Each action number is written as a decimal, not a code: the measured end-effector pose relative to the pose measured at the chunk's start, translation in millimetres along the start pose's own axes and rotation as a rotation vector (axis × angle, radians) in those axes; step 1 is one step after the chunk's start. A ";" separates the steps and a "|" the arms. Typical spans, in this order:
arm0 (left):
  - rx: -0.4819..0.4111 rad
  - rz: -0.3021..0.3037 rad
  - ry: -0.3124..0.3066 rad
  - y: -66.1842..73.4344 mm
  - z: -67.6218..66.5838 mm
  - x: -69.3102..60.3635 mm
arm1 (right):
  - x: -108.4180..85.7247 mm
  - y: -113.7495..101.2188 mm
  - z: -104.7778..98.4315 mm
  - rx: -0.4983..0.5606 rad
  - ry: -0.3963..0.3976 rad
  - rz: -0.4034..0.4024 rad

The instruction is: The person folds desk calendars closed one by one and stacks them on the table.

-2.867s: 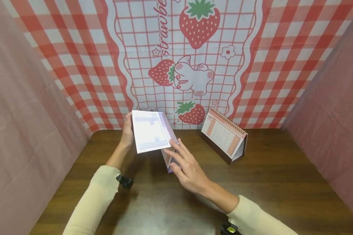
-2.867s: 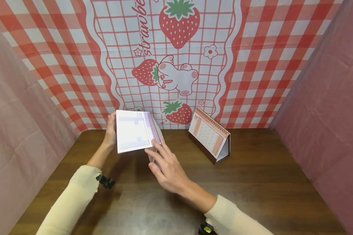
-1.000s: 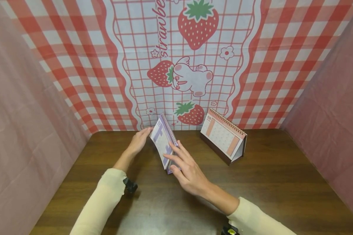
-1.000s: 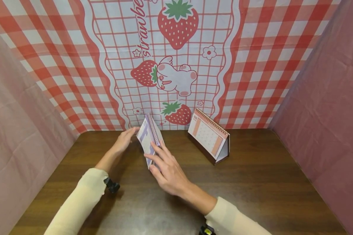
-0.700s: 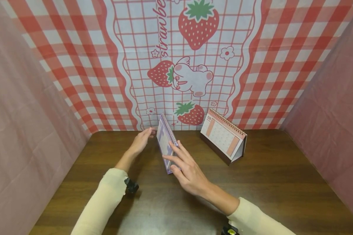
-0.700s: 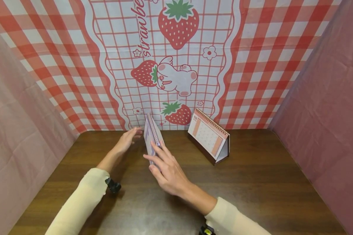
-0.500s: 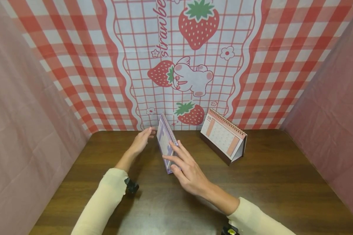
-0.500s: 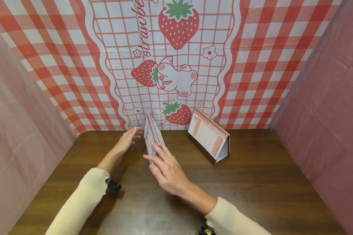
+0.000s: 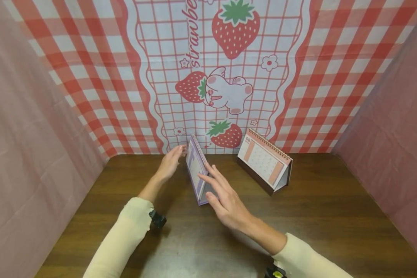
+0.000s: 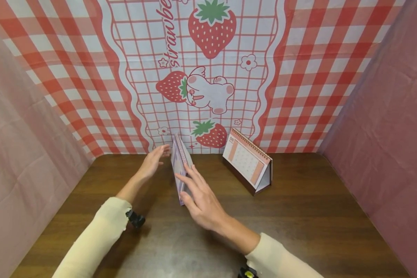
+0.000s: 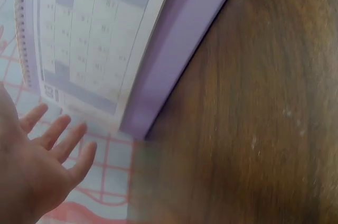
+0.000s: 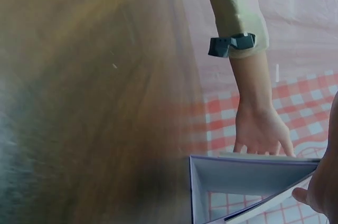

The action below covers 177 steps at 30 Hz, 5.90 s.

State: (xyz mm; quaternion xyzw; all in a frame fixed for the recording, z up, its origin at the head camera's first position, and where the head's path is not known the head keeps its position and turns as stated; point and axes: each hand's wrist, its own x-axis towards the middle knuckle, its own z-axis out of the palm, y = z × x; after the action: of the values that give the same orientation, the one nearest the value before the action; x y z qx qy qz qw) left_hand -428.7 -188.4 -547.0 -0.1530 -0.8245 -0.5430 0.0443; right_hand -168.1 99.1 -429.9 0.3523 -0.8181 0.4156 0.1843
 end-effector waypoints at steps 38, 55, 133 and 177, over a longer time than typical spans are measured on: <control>0.152 0.227 0.023 184.8 16.1 -77.1 | -30.7 18.4 -16.8 0.020 0.005 0.113; 0.170 0.238 0.023 180.3 19.3 -73.7 | -29.3 23.3 -11.3 0.015 -0.004 0.149; 0.088 0.220 0.028 181.5 22.3 -68.9 | -31.6 20.0 -4.8 -0.184 0.018 0.214; 0.070 0.239 0.033 174.2 18.4 -70.6 | -28.8 11.2 -14.5 -0.157 -0.064 0.416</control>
State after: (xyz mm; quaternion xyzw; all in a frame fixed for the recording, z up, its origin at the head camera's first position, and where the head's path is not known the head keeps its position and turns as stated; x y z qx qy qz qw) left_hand -307.6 -122.7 -417.8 -0.2395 -0.8181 -0.5070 0.1274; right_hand -156.4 127.6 -444.7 0.1738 -0.9083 0.3684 0.0955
